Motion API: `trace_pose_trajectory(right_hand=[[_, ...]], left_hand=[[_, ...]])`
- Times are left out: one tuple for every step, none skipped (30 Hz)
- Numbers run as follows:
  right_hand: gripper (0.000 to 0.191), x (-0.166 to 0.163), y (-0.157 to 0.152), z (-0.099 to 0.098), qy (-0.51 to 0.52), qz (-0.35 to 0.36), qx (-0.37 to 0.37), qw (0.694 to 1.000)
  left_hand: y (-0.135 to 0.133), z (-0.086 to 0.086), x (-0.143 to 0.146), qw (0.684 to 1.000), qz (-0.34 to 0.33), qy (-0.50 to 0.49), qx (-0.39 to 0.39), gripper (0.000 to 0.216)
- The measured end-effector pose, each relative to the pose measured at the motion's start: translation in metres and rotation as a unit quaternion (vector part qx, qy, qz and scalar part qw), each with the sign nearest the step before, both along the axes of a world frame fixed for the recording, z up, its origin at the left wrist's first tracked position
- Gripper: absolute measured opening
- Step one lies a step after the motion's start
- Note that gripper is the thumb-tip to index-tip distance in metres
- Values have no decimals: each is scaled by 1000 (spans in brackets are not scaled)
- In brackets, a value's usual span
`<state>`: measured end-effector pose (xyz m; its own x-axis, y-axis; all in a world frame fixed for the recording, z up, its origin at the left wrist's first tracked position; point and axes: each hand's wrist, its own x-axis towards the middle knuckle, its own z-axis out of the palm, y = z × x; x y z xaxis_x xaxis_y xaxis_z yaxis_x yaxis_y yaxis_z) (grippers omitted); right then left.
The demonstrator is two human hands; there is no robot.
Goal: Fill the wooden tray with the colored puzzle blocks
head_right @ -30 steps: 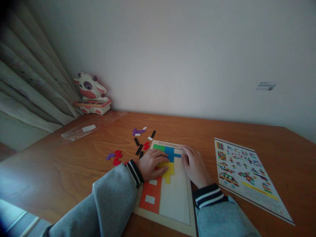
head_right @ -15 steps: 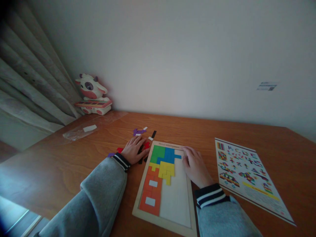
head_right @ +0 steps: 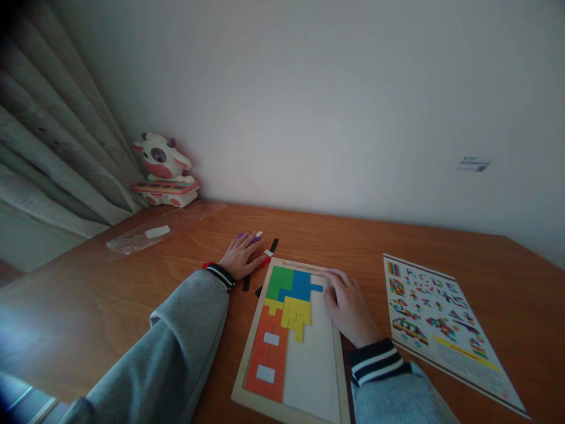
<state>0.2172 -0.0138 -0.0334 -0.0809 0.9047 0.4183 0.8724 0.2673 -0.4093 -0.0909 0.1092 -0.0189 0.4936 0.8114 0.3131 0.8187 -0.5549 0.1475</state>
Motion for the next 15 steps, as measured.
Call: trace_pose_trajectory(right_hand=[[33,0,0,0,-1,0,-4,1000],[33,0,0,0,-2,-1,-6,1000],[34,0,0,0,-2,-1,-6,1000],[34,0,0,0,-2,-1,-5,1000],[34,0,0,0,-1,0,-5,1000],[34,0,0,0,-2,1,-5,1000],[34,0,0,1,-2,1,-6,1000],[34,0,0,1,-1,1,-8,1000],[34,0,0,1,0,1,-9,1000],[34,0,-1,1,2,1,-10,1000],[34,0,0,2,4,2,-10,1000],[34,0,0,2,4,3,-10,1000],[34,0,0,2,4,5,-10,1000],[34,0,0,2,4,6,-10,1000],[34,1,0,1,5,8,-10,1000]], left_hand=[[4,-1,2,1000,-5,4,-5,55],[7,-1,4,1000,-11,8,-8,54],[10,-2,6,1000,-17,11,-9,54],[13,-2,8,1000,-25,15,-8,54],[15,-3,10,999,-36,19,-8,53],[17,-4,12,999,-48,24,-8,53],[19,-4,14,998,-61,30,-10,51],[21,-5,15,997,-72,35,-13,48],[22,-5,17,996,-78,39,-15,46],[23,-6,18,996,-80,42,-15,44],[24,-6,19,996,-78,43,-14,44],[23,-6,19,996,-73,42,-12,44],[23,-6,19,997,-67,40,-11,45],[22,-7,19,997,-63,38,-10,46],[20,-7,18,998,-59,36,-9,47]])
